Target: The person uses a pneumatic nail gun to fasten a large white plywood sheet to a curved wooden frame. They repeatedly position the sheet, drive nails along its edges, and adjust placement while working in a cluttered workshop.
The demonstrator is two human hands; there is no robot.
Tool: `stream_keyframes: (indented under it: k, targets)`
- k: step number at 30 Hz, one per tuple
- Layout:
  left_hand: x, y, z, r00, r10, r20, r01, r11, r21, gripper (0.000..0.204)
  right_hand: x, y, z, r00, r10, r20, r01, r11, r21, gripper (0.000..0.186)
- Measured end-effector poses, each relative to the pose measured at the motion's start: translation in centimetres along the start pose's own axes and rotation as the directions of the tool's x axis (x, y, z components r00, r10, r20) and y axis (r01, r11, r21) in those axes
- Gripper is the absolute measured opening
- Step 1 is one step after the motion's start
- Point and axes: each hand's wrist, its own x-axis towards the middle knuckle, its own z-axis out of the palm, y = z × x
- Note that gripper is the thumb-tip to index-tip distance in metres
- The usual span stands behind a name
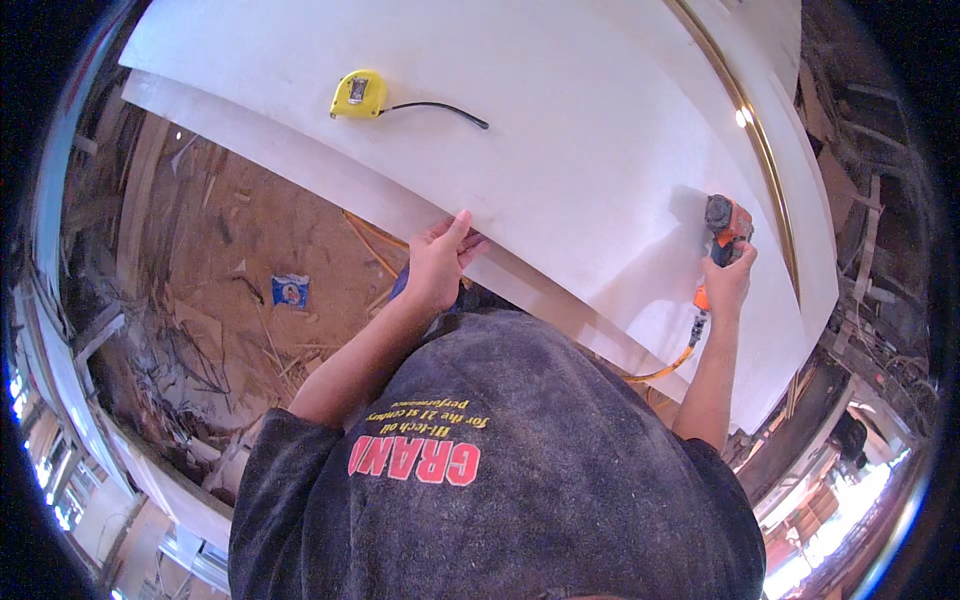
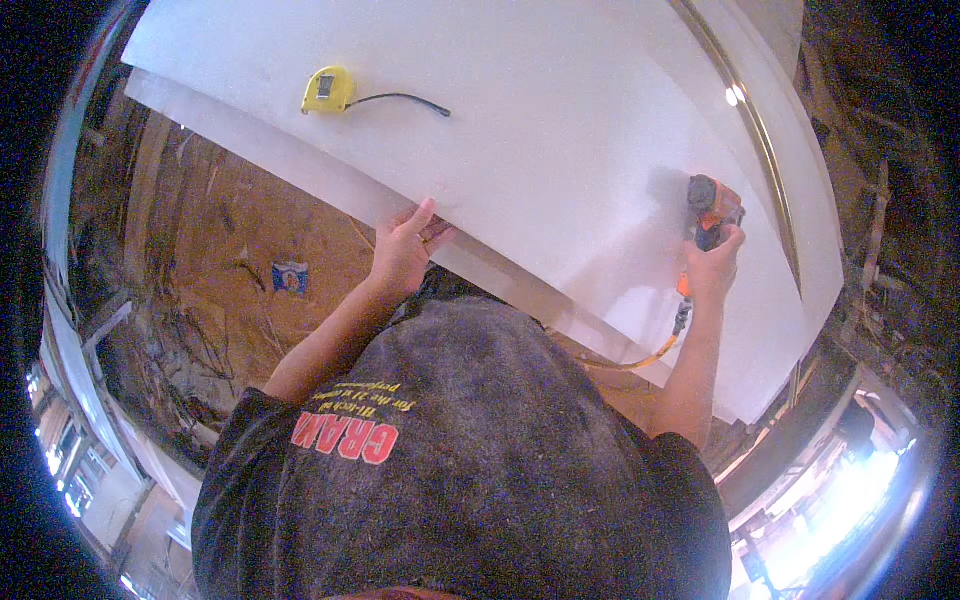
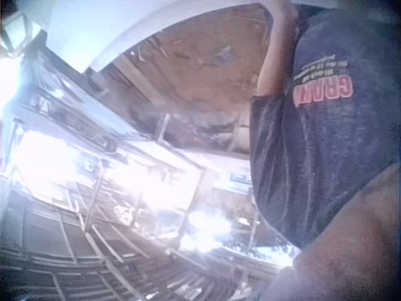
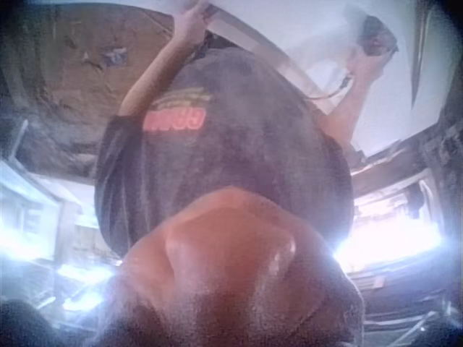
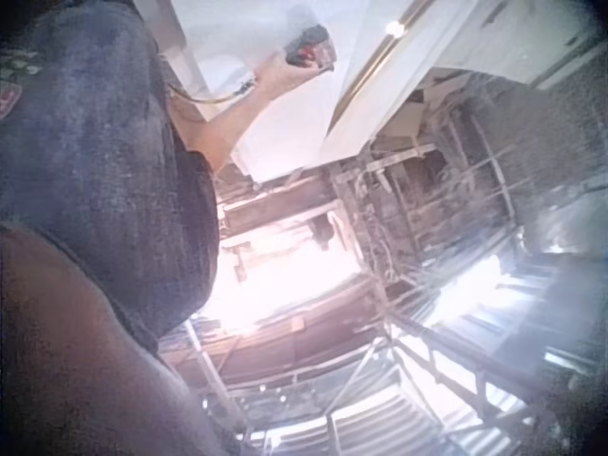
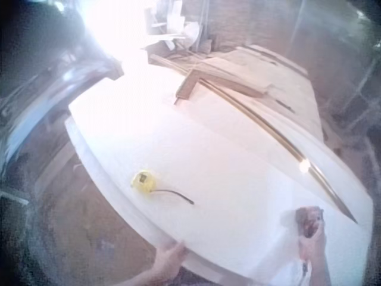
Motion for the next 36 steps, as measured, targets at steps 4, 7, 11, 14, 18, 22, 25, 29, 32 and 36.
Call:
stream_keyframes:
  k: [4, 7, 11, 14, 18, 22, 25, 29, 32, 36]
  targets:
    - [1.1, -0.1, -1.6, 0.995, -0.089, 0.053, 0.087, 0.995, 0.045, 0.040, 0.0, -5.8, -4.9, 0.919, 0.278, 0.279, -0.350, 0.901, 0.257, 0.058]
    - [1.4, 0.5, -2.2, 0.982, -0.160, 0.099, 0.152, 0.985, 0.085, 0.039, -3.1, -11.4, -8.2, 0.915, 0.128, 0.384, -0.316, 0.818, 0.480, 0.040]
    - [2.0, 0.8, -3.0, 0.959, -0.236, 0.155, 0.226, 0.971, 0.079, 0.041, -7.9, -17.6, -8.3, 0.826, 0.033, 0.562, -0.368, 0.786, 0.496, 0.032]
    - [2.5, 1.1, -3.4, 0.941, -0.280, 0.188, 0.271, 0.960, 0.075, 0.044, -10.9, -21.7, -6.5, 0.787, -0.027, 0.616, -0.373, 0.775, 0.510, 0.034]
    - [2.7, 1.9, -3.5, 0.909, -0.357, 0.217, 0.348, 0.934, 0.078, 0.041, -13.1, -27.0, -4.8, 0.792, -0.194, 0.579, -0.171, 0.840, 0.515, 0.039]
    - [3.1, 2.2, -3.8, 0.885, -0.381, 0.268, 0.368, 0.924, 0.100, 0.044, -13.6, -27.5, -3.9, 0.797, -0.160, 0.583, -0.111, 0.909, 0.401, 0.032]
    - [3.2, 2.3, -3.8, 0.875, -0.387, 0.292, 0.382, 0.921, 0.076, 0.046, -13.6, -27.7, -3.9, 0.807, -0.127, 0.577, -0.099, 0.934, 0.344, 0.033]
    - [3.4, 2.6, -3.9, 0.867, -0.409, 0.283, 0.397, 0.912, 0.103, 0.046, -13.6, -27.6, -3.6, 0.821, -0.149, 0.550, -0.055, 0.940, 0.336, 0.030]
    - [3.6, 2.3, -4.0, 0.864, -0.408, 0.296, 0.397, 0.913, 0.097, 0.048, -13.6, -27.5, -3.7, 0.809, -0.129, 0.573, -0.054, 0.955, 0.292, 0.028]
    - [3.5, 2.5, -3.9, 0.862, -0.402, 0.310, 0.394, 0.915, 0.091, 0.049, -13.4, -28.3, -4.0, 0.808, -0.088, 0.583, -0.069, 0.968, 0.241, 0.031]
